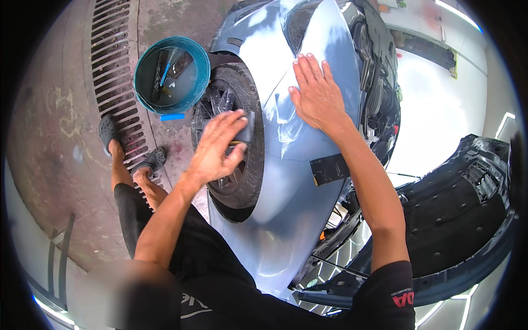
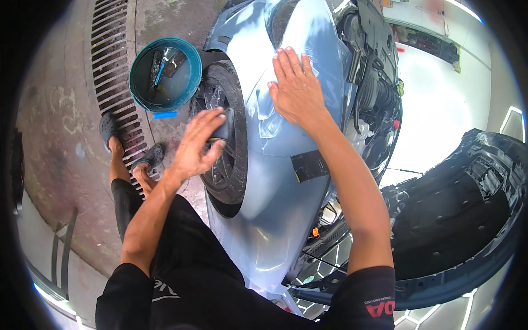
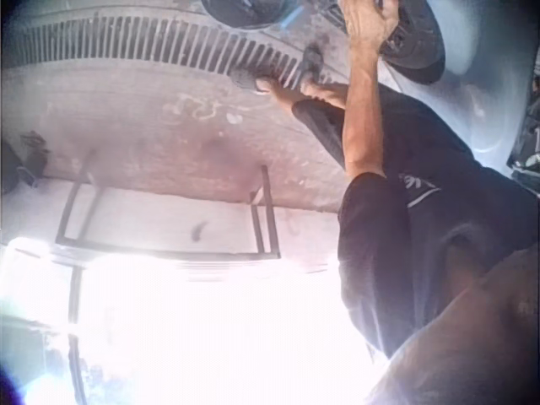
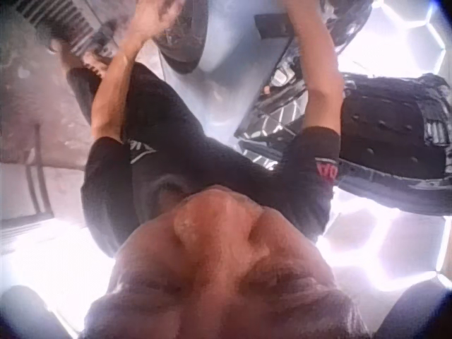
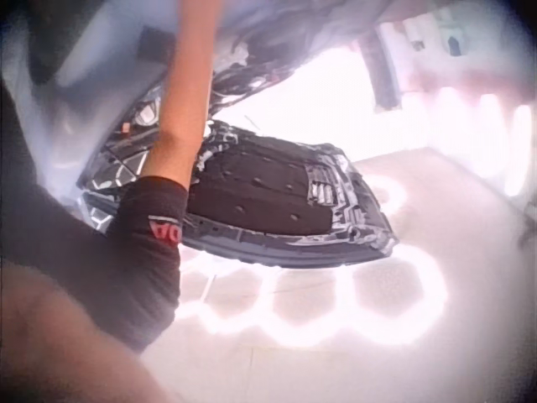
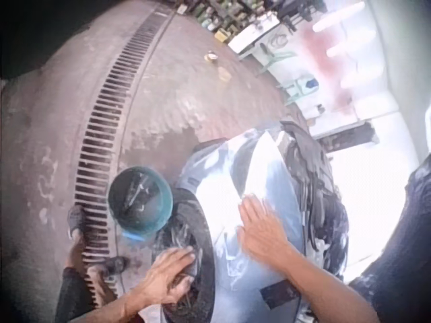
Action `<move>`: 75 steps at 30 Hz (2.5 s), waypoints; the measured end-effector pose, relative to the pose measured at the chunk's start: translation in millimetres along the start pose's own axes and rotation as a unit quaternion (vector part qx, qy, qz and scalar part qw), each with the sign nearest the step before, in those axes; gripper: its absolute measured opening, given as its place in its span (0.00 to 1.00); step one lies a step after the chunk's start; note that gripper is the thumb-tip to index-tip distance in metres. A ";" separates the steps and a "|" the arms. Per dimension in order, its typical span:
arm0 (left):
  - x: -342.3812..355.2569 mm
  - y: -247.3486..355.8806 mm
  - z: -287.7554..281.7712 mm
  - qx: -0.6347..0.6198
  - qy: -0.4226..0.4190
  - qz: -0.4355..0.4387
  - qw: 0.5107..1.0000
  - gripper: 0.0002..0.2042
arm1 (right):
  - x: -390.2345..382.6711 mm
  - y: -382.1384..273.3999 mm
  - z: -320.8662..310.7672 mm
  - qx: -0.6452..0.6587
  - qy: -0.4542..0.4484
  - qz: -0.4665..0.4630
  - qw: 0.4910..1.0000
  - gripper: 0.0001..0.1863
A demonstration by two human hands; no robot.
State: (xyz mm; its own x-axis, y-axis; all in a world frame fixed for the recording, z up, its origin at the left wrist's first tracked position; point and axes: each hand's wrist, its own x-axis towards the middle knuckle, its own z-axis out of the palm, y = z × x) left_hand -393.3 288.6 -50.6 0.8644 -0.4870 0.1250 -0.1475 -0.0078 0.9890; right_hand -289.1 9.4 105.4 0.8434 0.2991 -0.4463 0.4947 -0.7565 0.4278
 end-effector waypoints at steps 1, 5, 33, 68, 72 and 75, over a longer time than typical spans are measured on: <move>-4.2 -10.5 -15.4 0.014 0.014 -0.002 1.000 0.31 | 6.8 -4.7 2.2 -0.007 -0.007 -0.002 1.000 0.35; -41.3 -54.3 -87.6 0.075 0.038 -0.064 0.994 0.30 | 4.3 -36.7 -5.8 -0.010 -0.049 -0.004 0.999 0.37; -52.7 -45.3 -512.2 0.071 0.267 -0.245 0.929 0.28 | -90.0 -239.6 -91.3 0.350 -0.303 0.242 0.852 0.32; 712.5 -95.9 -681.8 0.253 0.092 -0.536 0.800 0.32 | 455.4 247.5 -114.4 0.660 -0.101 0.399 0.628 0.29; 905.9 -100.6 -680.3 0.214 0.149 -0.485 0.835 0.34 | 541.8 402.7 -124.9 0.655 0.123 0.434 0.607 0.29; 1091.0 -103.5 -608.7 0.059 0.043 -0.461 0.885 0.32 | 563.5 512.3 -156.3 0.670 0.203 0.460 0.546 0.31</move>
State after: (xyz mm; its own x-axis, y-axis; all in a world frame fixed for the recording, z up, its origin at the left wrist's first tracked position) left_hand 857.7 289.6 31.3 0.6765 -0.1583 -0.7192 0.5937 -0.4605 0.6598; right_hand 472.3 -118.8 196.0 0.7176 -0.6673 -0.1992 -0.5453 -0.3604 -0.7568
